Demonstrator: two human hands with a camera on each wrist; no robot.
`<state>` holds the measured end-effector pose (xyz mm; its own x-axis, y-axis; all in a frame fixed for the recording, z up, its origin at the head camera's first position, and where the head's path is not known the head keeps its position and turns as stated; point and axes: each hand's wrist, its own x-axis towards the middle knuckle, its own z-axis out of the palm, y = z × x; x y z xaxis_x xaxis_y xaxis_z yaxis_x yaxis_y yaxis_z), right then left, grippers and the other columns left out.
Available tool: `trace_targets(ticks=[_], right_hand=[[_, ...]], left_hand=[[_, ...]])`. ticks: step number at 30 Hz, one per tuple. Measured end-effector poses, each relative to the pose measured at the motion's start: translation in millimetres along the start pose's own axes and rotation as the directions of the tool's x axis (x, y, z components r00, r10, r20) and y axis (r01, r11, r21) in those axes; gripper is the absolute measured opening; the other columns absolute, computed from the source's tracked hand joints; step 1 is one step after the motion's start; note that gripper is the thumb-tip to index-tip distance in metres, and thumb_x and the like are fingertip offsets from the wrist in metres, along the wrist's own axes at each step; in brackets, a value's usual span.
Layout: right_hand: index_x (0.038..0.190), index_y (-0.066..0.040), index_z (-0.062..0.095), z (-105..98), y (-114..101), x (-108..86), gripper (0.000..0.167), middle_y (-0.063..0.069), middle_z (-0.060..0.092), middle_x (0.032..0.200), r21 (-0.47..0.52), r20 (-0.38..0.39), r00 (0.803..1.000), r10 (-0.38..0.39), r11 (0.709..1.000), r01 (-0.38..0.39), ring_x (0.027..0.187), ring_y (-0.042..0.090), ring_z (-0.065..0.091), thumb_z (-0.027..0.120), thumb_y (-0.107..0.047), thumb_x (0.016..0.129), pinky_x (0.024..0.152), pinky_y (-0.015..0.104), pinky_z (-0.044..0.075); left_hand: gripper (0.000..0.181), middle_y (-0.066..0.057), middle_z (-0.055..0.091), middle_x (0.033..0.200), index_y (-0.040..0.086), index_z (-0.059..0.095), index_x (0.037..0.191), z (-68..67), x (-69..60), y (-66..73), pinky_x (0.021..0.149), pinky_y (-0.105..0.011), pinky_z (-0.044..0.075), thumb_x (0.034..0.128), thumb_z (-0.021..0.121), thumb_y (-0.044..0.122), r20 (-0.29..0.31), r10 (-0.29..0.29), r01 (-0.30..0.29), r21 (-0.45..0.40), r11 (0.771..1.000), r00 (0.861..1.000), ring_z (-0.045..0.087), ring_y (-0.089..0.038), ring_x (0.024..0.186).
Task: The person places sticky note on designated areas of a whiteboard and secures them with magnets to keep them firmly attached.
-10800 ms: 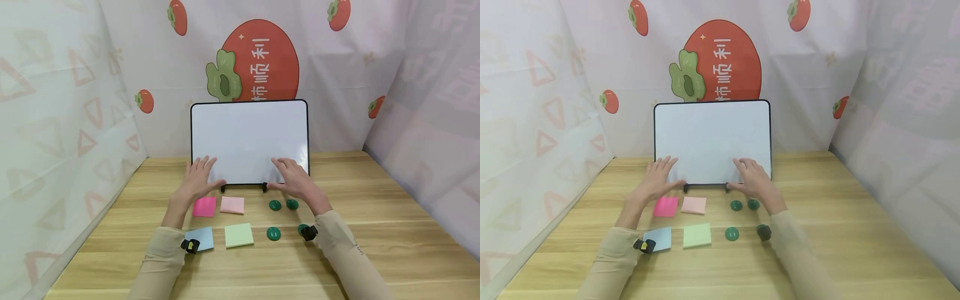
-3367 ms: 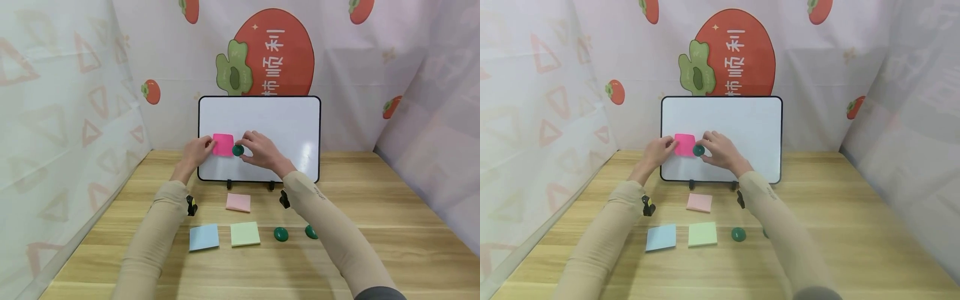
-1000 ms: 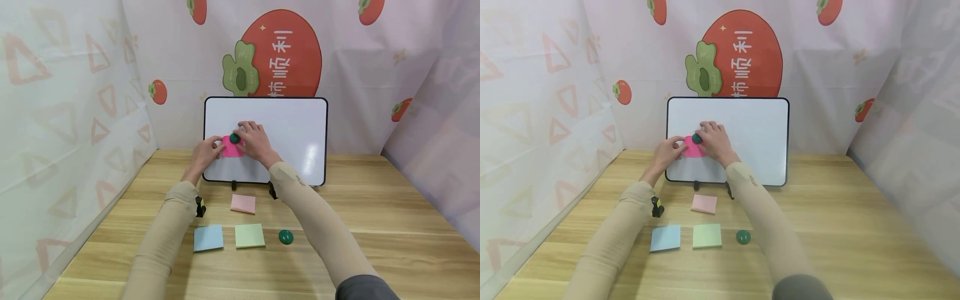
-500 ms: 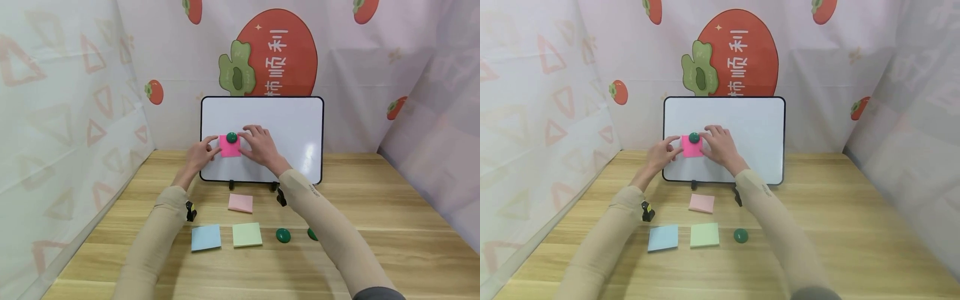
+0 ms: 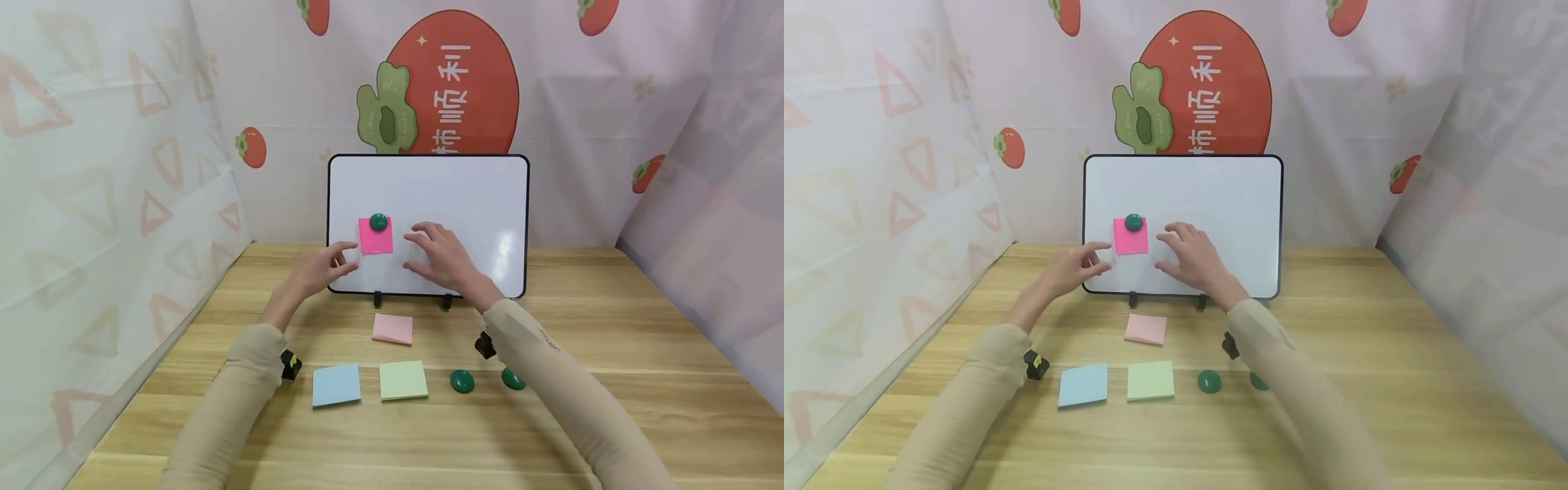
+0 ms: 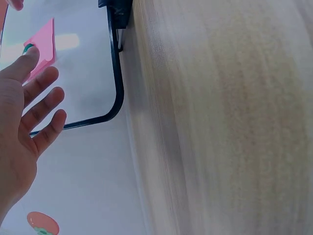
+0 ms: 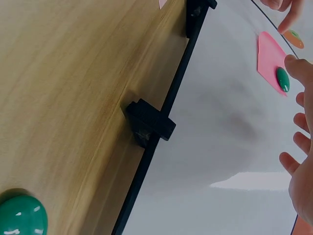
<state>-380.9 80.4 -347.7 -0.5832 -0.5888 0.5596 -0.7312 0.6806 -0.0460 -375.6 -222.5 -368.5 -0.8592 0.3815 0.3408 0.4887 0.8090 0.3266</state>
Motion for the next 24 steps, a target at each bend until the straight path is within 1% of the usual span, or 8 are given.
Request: trace_targets(ticks=[3,6,11,13,15,19,21,24], right_hand=[[0.134,-0.009,0.060,-2.9,-1.7,-8.5,0.056,0.015,0.054,0.139,0.009,0.016,1.000,-0.001,1.000,0.001,0.129,0.033,0.049,0.074,-0.038,0.089,0.106,0.052,0.040],[0.135,-0.010,0.060,-6.3,-4.5,-18.1,0.056,0.014,0.054,0.138,0.022,0.059,0.998,0.007,1.000,-0.008,0.127,0.034,0.050,0.073,-0.040,0.089,0.105,0.052,0.041],[0.135,-0.010,0.060,-11.1,-7.1,-35.1,0.055,0.014,0.054,0.138,0.101,0.127,0.991,0.028,0.994,-0.041,0.126,0.034,0.051,0.072,-0.039,0.090,0.104,0.051,0.043],[0.135,-0.010,0.060,-11.8,-7.4,-41.7,0.054,0.013,0.054,0.138,0.131,0.151,0.988,0.041,0.989,-0.061,0.126,0.033,0.052,0.073,-0.038,0.090,0.103,0.051,0.044],[0.135,-0.011,0.060,-11.4,-7.6,-48.0,0.054,0.012,0.054,0.138,0.146,0.175,0.983,0.049,0.986,-0.075,0.125,0.032,0.052,0.073,-0.037,0.090,0.103,0.051,0.044],[0.135,-0.012,0.061,-11.7,-9.7,-59.2,0.054,0.011,0.056,0.135,0.147,0.196,0.980,0.036,0.987,-0.065,0.124,0.031,0.054,0.075,-0.036,0.089,0.102,0.050,0.045],[0.134,-0.011,0.061,-14.3,-11.3,-64.1,0.054,0.011,0.056,0.134,0.157,0.201,0.979,0.022,0.986,-0.054,0.123,0.031,0.054,0.076,-0.035,0.088,0.102,0.050,0.045],[0.133,-0.010,0.062,-19.6,-13.8,-71.1,0.054,0.011,0.057,0.133,0.176,0.213,0.977,0.006,0.983,-0.044,0.123,0.031,0.054,0.076,-0.036,0.087,0.102,0.050,0.046]], left_hand=[[0.050,0.001,0.069,0.086,0.019,0.057,0.139,-1.1,-5.6,6.2,0.064,-0.028,0.047,0.0954,0.064,0.043,0.024,0.019,-0.019,0.009,1.000,1.000,0.059,-0.013,0.073],[0.048,0.002,0.069,0.086,0.018,0.059,0.136,-2.9,-11.5,13.2,0.065,-0.029,0.047,0.0951,0.065,0.042,0.054,0.042,-0.042,0.003,0.999,0.998,0.059,-0.013,0.074],[0.041,0.006,0.068,0.090,0.018,0.064,0.131,-1.7,-20.9,21.1,0.069,-0.030,0.048,0.0952,0.066,0.038,0.139,0.069,-0.066,-0.022,0.998,0.988,0.060,-0.011,0.079],[0.037,0.006,0.068,0.091,0.018,0.066,0.127,1.0,-24.0,23.9,0.071,-0.030,0.048,0.0952,0.066,0.037,0.185,0.071,-0.066,-0.036,0.997,0.980,0.060,-0.011,0.079],[0.033,0.006,0.069,0.091,0.019,0.068,0.124,4.4,-26.7,26.9,0.073,-0.030,0.049,0.0955,0.066,0.036,0.240,0.070,-0.060,-0.052,0.997,0.968,0.060,-0.010,0.079],[0.029,0.007,0.070,0.092,0.018,0.071,0.118,10.6,-30.5,33.8,0.074,-0.029,0.050,0.0959,0.065,0.036,0.328,0.069,-0.049,-0.069,0.996,0.942,0.059,-0.008,0.079],[0.028,0.007,0.070,0.091,0.019,0.072,0.117,13.2,-32.0,36.5,0.074,-0.029,0.049,0.0961,0.065,0.036,0.353,0.073,-0.051,-0.072,0.996,0.933,0.058,-0.008,0.079],[0.029,0.006,0.069,0.090,0.018,0.072,0.118,16.0,-34.3,39.4,0.073,-0.029,0.048,0.0960,0.065,0.036,0.379,0.064,-0.038,-0.075,0.996,0.923,0.057,-0.008,0.078]])
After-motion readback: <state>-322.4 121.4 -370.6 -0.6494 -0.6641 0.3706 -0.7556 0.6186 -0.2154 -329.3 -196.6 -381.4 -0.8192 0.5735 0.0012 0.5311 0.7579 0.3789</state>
